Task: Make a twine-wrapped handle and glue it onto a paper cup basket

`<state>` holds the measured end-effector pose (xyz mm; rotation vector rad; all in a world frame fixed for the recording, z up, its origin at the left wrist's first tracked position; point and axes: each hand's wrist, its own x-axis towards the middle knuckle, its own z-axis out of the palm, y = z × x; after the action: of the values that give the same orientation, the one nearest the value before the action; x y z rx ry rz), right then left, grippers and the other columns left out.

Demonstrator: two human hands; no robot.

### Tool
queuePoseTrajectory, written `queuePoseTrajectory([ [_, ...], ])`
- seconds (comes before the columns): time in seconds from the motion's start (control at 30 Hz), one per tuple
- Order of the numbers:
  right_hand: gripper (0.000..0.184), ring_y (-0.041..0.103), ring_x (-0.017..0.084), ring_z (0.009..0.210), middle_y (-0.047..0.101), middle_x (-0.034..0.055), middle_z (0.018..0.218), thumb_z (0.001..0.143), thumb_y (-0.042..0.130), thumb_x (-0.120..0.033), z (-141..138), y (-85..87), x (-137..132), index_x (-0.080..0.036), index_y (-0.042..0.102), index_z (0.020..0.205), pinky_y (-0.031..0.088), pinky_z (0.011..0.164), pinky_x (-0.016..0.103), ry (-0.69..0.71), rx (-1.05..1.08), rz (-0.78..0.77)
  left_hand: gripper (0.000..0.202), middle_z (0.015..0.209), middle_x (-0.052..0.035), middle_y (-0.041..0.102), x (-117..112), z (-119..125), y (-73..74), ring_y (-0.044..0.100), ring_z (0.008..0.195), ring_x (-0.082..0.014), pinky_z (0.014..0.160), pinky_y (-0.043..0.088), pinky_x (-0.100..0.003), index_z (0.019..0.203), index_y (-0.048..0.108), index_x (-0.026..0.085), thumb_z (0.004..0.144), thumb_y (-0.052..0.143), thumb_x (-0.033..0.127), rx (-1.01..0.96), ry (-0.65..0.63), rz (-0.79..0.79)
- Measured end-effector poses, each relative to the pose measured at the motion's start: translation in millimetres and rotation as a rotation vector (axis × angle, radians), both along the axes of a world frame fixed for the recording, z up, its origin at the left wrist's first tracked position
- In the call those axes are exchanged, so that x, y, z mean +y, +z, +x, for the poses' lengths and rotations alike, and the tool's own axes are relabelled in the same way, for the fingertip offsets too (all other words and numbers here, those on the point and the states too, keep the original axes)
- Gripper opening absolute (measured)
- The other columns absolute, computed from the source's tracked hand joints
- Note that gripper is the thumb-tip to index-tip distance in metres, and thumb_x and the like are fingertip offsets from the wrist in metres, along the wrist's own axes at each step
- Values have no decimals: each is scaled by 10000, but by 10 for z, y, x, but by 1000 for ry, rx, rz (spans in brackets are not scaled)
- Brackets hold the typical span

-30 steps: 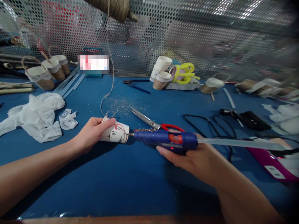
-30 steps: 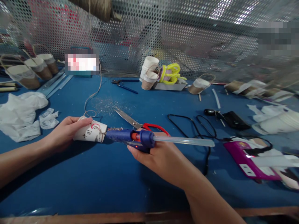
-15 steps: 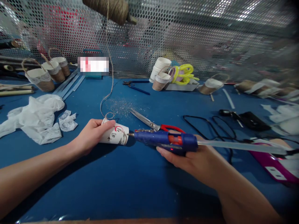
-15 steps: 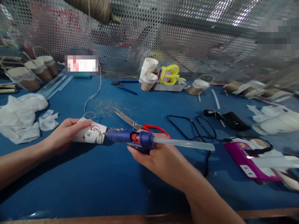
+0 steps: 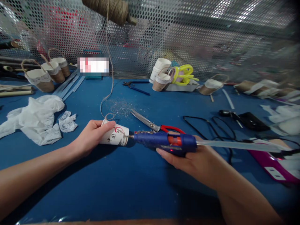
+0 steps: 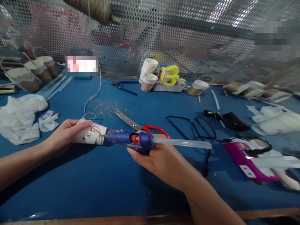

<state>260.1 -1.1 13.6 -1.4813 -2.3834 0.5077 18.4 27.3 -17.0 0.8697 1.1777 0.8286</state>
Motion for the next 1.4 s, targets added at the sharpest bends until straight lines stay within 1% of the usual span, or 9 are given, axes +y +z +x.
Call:
queuePoseTrajectory([
  [0.17,252,438,101,380,488,-33,411,755,495,-305,-41,43,-7,-198,532,530,380,409,230,2,79,6,260,544,-19,645,-9,-7,-10,533,461,-83,477,390,-183,608,662,97,690,623,340,5,-6,11],
  [0.27,284,474,107,418,496,-24,410,755,514,-287,-33,38,1,-192,513,487,400,424,223,-17,118,-4,249,562,-13,657,-13,-16,-19,546,477,-82,487,402,-174,626,671,104,697,624,338,-14,-2,20],
  [0.4,291,495,111,465,535,-2,477,764,517,-345,22,-15,-2,-175,582,537,442,461,226,8,165,14,245,561,-17,660,-26,-31,-39,554,492,-85,496,417,-170,659,685,104,699,624,338,-50,8,29],
  [0.5,276,491,108,468,540,1,497,775,498,-342,62,-45,-13,-164,631,611,457,472,229,67,179,-20,252,554,-19,659,-38,-37,-47,550,488,-78,485,411,-159,665,688,97,698,628,339,-62,-14,37],
  [0.6,263,490,104,459,537,0,487,770,510,-335,88,-54,-21,-156,647,634,462,464,223,67,185,-63,244,548,-16,655,-38,-37,-37,538,469,-71,471,402,-156,648,684,95,697,628,327,-66,-5,31],
  [0.93,328,496,91,394,552,10,447,763,518,-390,96,-90,-16,-135,651,605,441,390,197,-32,228,-240,271,561,-31,652,-38,-75,-53,545,470,-79,464,404,-164,669,678,86,707,614,347,-81,-15,32],
  [1.2,294,498,87,404,548,3,489,759,531,-409,60,-1,-34,-144,639,694,421,382,193,-115,264,-359,250,561,-19,660,-54,-62,-23,544,475,-92,483,411,-181,627,679,113,681,625,351,-37,-13,41],
  [1.27,286,491,81,399,567,7,521,745,546,-413,50,0,-50,-152,639,675,431,391,196,-137,297,-372,246,564,-17,664,-57,-69,-18,549,480,-91,485,413,-176,636,683,117,685,624,350,-33,-14,50],
  [1.4,250,468,78,365,516,-19,446,731,565,-394,62,-21,-31,-171,627,639,410,362,187,-126,309,-349,234,570,-10,673,-75,-85,-16,551,478,-85,480,415,-166,612,680,135,689,622,348,-6,-19,101],
])
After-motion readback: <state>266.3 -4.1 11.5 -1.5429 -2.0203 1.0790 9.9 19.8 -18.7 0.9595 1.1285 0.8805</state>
